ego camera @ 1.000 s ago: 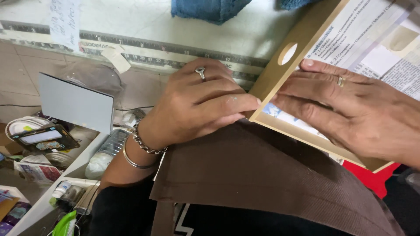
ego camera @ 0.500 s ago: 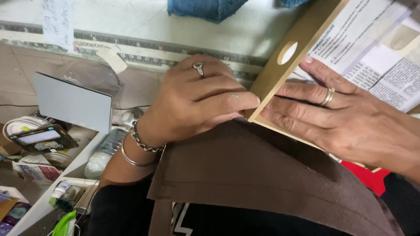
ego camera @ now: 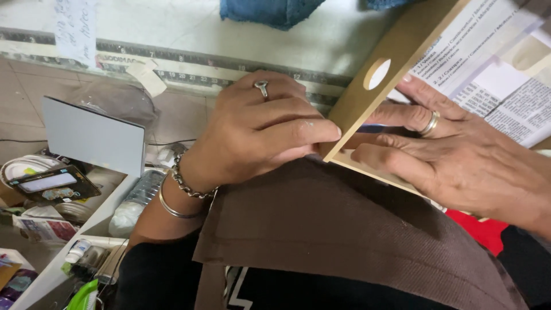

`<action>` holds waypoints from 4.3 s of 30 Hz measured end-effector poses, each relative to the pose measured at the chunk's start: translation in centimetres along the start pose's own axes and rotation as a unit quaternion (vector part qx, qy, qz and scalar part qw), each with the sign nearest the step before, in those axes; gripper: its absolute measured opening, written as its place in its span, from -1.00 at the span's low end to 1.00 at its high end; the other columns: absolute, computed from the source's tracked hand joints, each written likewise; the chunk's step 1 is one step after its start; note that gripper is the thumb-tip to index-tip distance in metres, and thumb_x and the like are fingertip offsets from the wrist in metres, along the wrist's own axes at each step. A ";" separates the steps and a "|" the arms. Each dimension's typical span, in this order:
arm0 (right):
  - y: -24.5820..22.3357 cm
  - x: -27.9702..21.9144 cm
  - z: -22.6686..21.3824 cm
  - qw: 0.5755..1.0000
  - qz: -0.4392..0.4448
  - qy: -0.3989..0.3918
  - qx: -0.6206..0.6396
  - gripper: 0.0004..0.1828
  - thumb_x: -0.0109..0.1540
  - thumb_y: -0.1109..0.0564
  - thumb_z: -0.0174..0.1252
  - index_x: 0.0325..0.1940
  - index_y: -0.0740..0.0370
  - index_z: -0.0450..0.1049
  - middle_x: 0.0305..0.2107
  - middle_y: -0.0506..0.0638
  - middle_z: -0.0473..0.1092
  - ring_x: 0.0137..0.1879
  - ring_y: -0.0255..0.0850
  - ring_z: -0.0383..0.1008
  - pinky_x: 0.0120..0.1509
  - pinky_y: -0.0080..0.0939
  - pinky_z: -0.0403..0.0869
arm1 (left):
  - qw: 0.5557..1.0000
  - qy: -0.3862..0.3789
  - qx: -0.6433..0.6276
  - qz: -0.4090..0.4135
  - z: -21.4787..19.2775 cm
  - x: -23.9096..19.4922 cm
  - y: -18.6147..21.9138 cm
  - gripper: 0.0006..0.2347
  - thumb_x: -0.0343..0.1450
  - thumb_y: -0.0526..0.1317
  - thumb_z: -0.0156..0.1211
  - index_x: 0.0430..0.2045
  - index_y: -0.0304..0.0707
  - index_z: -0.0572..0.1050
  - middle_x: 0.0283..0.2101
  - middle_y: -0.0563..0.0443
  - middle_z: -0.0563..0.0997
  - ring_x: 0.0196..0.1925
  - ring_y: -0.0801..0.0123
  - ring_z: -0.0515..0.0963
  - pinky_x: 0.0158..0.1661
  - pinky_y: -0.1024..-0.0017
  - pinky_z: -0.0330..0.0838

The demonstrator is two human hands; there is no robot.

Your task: Decorating the interior of a small wooden box by cutting and adhering paper scraps

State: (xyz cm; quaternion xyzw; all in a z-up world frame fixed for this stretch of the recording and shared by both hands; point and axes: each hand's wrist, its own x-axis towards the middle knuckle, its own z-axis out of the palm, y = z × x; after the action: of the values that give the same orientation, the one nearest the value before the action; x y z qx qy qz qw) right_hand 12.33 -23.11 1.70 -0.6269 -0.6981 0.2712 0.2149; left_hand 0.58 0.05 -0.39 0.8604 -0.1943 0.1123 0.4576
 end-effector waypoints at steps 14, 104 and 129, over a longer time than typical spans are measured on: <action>-2.7 3.7 -3.4 0.920 0.315 0.165 0.165 -0.93 0.16 0.31 0.23 -0.38 0.38 0.47 -0.50 0.05 0.41 -0.56 -0.34 0.31 -0.51 -0.42 0.28 | 0.998 0.007 0.066 0.010 1.1 -0.6 0.1 -0.61 0.40 -0.25 0.50 -0.04 -0.11 0.34 -0.28 0.09 0.52 -0.31 0.35 0.51 -0.10 0.30 0.50; -1.4 -1.8 -3.8 0.624 0.528 0.355 0.453 -0.70 0.22 0.25 0.04 0.02 0.37 0.23 -0.41 0.01 0.28 -0.61 -0.33 0.20 -0.62 -0.36 0.41 | 0.999 0.016 -0.007 0.048 2.2 1.9 2.2 -0.83 0.34 -0.35 0.29 -0.33 -0.35 0.39 -0.21 -0.10 0.41 -0.26 0.17 0.37 -0.16 0.12 0.54; -2.6 1.7 -0.9 0.608 0.442 0.484 0.448 -0.59 0.07 0.31 0.23 -0.18 0.26 0.13 -0.19 0.18 0.44 -0.20 -0.24 0.53 -0.12 -0.31 0.67 | 0.999 0.031 -0.021 0.014 2.5 1.5 2.6 -0.85 0.31 -0.36 0.34 -0.43 -0.32 0.43 -0.22 0.03 0.44 -0.24 0.23 0.37 -0.12 0.16 0.48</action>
State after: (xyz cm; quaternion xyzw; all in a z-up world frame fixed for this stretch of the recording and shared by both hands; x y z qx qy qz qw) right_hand 10.76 -21.44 3.97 -0.7247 0.0783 0.2693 0.6294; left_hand 0.85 -3.74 0.72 0.8439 -0.1944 0.1410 0.4797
